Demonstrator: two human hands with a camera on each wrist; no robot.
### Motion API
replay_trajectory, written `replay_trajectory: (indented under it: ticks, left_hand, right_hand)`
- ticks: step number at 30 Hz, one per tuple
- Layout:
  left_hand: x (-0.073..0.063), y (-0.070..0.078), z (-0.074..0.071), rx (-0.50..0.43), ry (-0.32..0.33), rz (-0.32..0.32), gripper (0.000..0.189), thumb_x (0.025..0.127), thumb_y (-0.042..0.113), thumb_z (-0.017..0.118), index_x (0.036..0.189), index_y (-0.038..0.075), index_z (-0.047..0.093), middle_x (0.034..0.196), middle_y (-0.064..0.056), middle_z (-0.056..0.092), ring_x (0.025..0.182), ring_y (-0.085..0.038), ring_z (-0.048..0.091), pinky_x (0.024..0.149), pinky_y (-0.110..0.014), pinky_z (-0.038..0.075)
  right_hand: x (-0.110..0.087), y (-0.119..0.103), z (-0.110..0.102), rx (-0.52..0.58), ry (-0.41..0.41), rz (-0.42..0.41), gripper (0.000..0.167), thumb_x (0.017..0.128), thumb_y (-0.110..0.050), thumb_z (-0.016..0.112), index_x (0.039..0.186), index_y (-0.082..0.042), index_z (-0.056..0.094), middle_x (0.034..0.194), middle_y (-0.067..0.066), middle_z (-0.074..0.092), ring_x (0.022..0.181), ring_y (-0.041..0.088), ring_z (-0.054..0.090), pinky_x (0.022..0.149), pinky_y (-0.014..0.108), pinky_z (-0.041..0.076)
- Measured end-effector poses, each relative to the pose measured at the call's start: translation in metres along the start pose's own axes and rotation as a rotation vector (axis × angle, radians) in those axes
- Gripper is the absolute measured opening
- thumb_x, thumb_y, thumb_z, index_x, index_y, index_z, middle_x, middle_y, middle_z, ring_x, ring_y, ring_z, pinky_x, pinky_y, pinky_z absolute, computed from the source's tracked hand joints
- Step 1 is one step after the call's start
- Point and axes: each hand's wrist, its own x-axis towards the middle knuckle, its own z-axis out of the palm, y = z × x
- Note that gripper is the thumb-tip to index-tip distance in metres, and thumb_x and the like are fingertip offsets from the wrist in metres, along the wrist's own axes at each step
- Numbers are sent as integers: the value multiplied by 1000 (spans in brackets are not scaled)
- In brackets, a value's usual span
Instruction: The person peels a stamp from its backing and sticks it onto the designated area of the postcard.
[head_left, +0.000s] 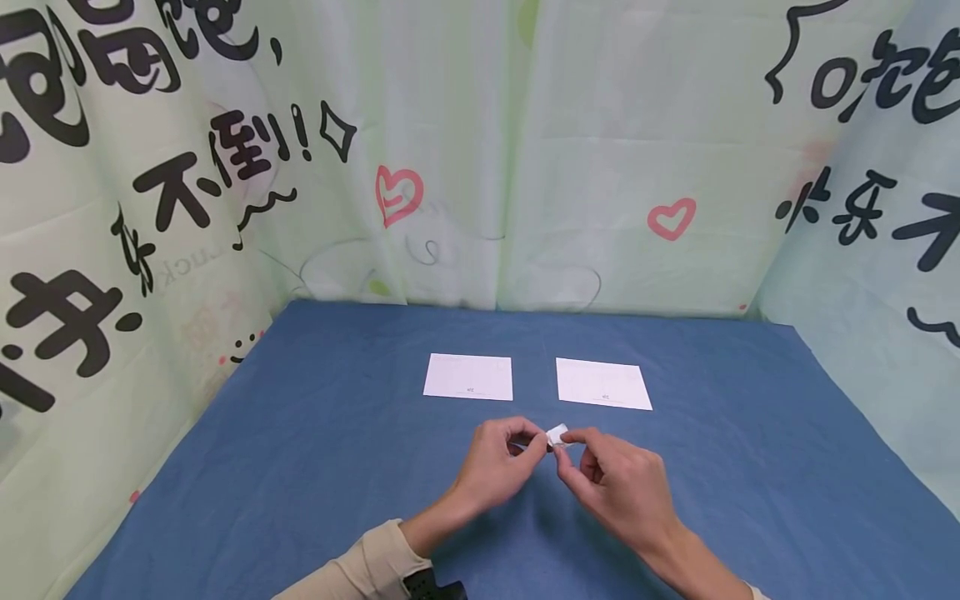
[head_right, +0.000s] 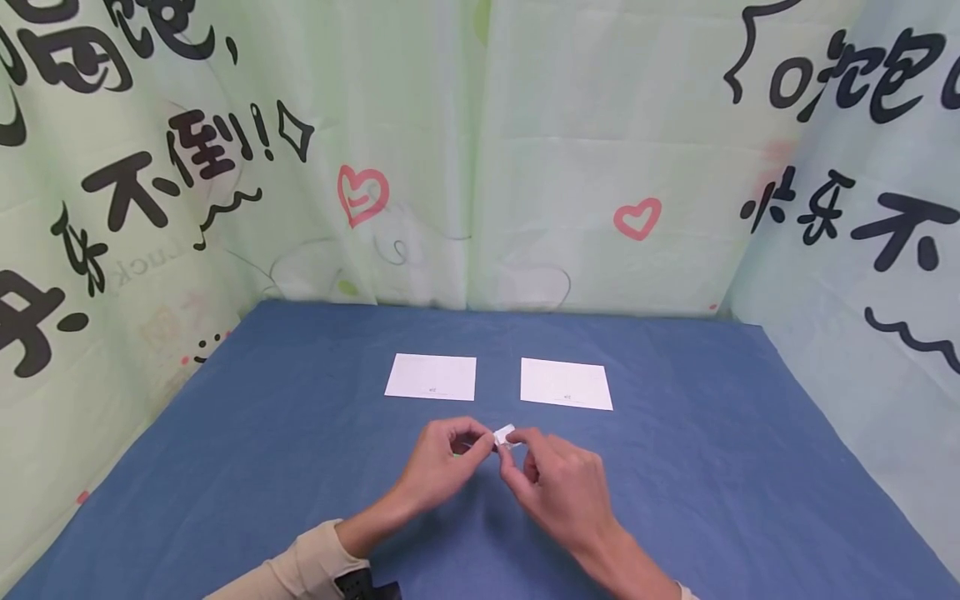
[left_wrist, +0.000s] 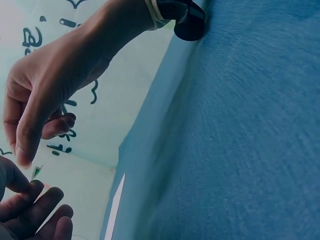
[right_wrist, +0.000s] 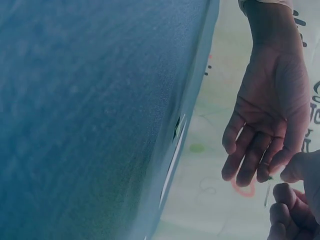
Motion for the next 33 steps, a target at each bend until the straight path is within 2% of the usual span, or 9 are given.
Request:
replay_trajectory:
  ticks: [5, 7, 12, 14, 17, 25, 33]
  left_hand:
    - [-1, -1, -1, 20, -23, -7, 17, 98, 11, 63, 94, 3, 77, 88, -5, 76, 76, -9, 65, 74, -24, 55]
    - [-2, -1, -1, 22, -31, -11, 16, 98, 11, 63, 94, 3, 77, 88, -4, 76, 76, -8, 65, 73, -23, 54]
    - [-3, -1, -2, 17, -46, -23, 16, 98, 10, 63, 96, 4, 77, 88, -4, 76, 75, -8, 66, 70, -23, 52]
    - [-4, -2, -3, 15, -52, -24, 16, 99, 11, 63, 97, 4, 77, 89, -4, 76, 77, -9, 67, 71, -23, 52]
    - [-4, -2, -3, 13, -60, -20, 16, 99, 11, 63, 97, 5, 77, 90, -4, 76, 78, -8, 67, 72, -23, 52]
    - [-5, -3, -3, 6, -83, 10, 17, 100, 12, 62, 98, 4, 77, 92, -5, 76, 80, -9, 68, 75, -24, 54]
    - [-5, -2, -3, 5, -92, -3, 16, 100, 12, 62, 96, 4, 76, 91, -5, 76, 78, -9, 67, 72, -23, 53]
  right_hand:
    - [0, -1, -1, -18, -50, 29, 10, 83, -18, 77, 91, -12, 74, 60, -19, 42, 53, -10, 29, 46, 11, 26]
    - [0, -1, -1, -26, -73, 39, 10, 89, -22, 75, 91, -12, 75, 60, -19, 40, 52, -10, 28, 47, 11, 25]
    - [-1, -3, 0, -38, -98, 47, 7, 85, -19, 78, 89, -14, 75, 59, -20, 38, 51, -10, 27, 46, 11, 24]
    - [-1, -3, 0, -43, -102, 49, 13, 77, -12, 82, 88, -14, 76, 58, -21, 38, 51, -10, 27, 46, 11, 24]
    - [-1, -4, 1, -50, -110, 52, 16, 75, -10, 84, 88, -15, 76, 58, -21, 38, 51, -10, 27, 46, 11, 25]
    - [-2, -4, 2, -53, -114, 47, 14, 74, -7, 81, 85, -14, 76, 57, -21, 39, 50, -11, 27, 45, 12, 25]
    - [-1, -3, 2, -48, -90, 35, 11, 75, -6, 79, 82, -14, 74, 57, -20, 39, 51, -11, 28, 46, 11, 26]
